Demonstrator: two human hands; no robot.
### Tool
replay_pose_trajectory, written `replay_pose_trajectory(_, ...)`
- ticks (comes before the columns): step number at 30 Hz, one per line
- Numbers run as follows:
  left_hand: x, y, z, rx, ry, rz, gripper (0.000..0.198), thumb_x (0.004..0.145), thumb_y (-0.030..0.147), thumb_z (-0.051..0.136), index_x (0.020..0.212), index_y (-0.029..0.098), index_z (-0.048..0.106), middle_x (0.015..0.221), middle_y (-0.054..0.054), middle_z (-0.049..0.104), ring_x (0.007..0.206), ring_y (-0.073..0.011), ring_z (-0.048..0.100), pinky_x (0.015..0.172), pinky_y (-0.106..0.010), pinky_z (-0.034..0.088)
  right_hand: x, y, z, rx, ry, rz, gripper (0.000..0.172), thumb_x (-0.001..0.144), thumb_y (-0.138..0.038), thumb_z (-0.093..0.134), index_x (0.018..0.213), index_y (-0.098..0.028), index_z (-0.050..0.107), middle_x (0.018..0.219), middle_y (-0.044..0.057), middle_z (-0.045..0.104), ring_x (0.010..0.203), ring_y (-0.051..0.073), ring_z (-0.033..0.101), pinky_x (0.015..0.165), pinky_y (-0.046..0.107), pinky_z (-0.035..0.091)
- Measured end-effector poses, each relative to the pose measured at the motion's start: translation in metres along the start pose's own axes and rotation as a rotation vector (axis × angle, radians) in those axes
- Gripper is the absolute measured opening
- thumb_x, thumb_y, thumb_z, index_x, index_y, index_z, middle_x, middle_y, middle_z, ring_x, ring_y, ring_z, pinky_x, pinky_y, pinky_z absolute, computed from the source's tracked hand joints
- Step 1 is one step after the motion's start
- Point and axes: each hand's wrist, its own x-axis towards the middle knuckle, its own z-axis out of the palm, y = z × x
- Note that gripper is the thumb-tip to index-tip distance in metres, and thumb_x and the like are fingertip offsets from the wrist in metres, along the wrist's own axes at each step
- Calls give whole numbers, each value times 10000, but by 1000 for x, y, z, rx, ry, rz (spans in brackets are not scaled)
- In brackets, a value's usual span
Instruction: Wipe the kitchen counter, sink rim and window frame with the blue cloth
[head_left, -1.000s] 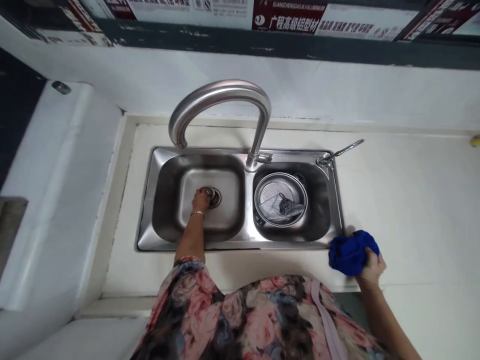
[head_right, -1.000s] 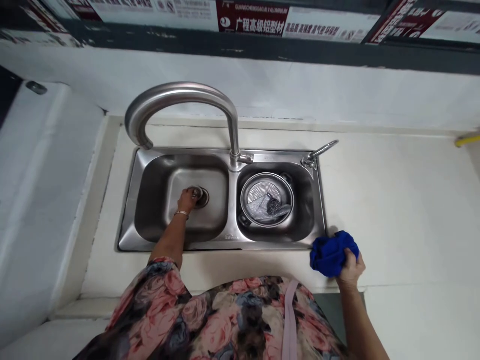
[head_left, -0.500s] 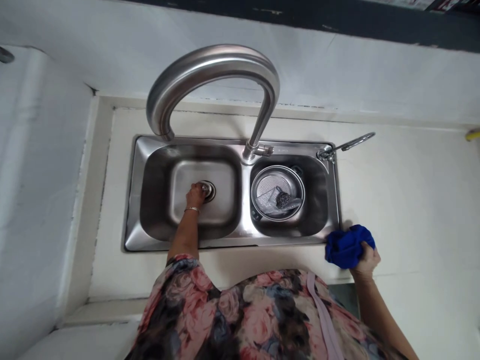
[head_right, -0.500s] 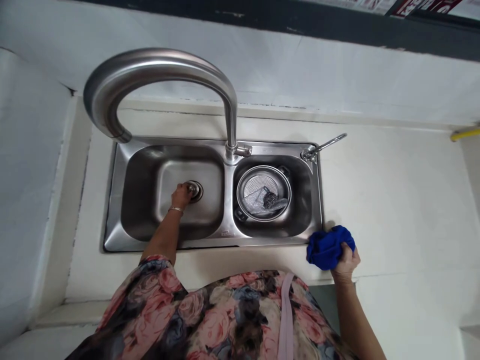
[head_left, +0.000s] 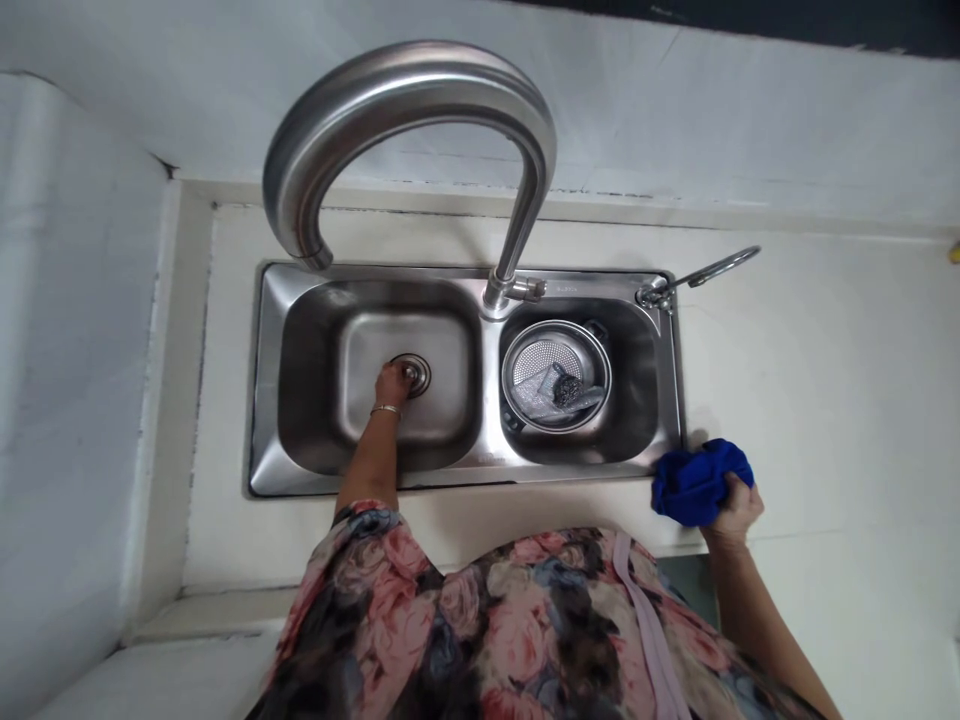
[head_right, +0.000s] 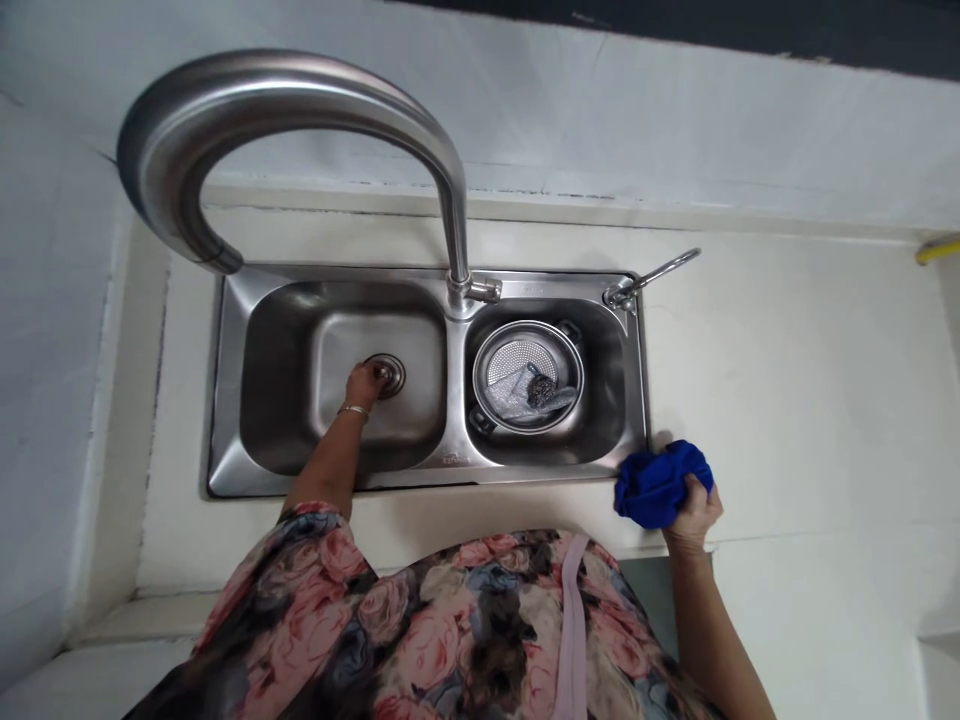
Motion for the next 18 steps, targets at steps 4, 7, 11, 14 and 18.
replay_pose_trajectory(4, 1, 1, 2, -11, 0, -15, 412, 922, 224, 646, 1317, 141, 727, 1364, -214, 682, 1214, -336, 691, 1086, -444, 565, -1, -1, 4, 44, 18, 6, 273, 683, -534, 654, 739, -271, 604, 700, -22, 469, 722, 265, 545, 928, 589, 534)
replay_pose_trajectory(7, -3, 8, 1, -12, -1, -14, 421, 935, 200, 580, 1326, 115, 709, 1366, -239, 684, 1265, -347, 679, 1119, -473, 553, -4, -8, 10, 52, -2, 19, 319, 676, -546, 650, 782, -248, 607, 703, -29, 473, 752, 251, 539, 887, 542, 530)
replay_pose_trajectory(11, -6, 20, -7, -2, -6, 4, 471, 869, 153, 556, 1317, 75, 681, 1370, -276, 682, 1337, -356, 654, 1151, -482, 534, -7, -20, 14, 67, -53, 38, 345, 693, -552, 651, 786, -227, 579, 705, -20, 502, 763, 222, 513, 852, 477, 514)
replay_pose_trajectory(14, -11, 27, -19, -8, -18, 46, 452, 819, 182, 601, 1256, 105, 689, 1327, -251, 720, 1357, -344, 653, 1175, -450, 520, -8, -27, 17, 107, -76, 65, 323, 714, -520, 684, 787, -217, 602, 704, -6, 542, 757, 213, 516, 834, 440, 518)
replay_pose_trajectory(18, -21, 38, -48, -34, -6, 75, 360, 755, 271, 680, 1094, 155, 702, 1141, -214, 783, 1239, -392, 721, 1120, -502, 562, -7, -32, 24, 210, -72, 142, 296, 737, -499, 721, 806, -226, 627, 685, -17, 580, 739, 214, 548, 783, 405, 561)
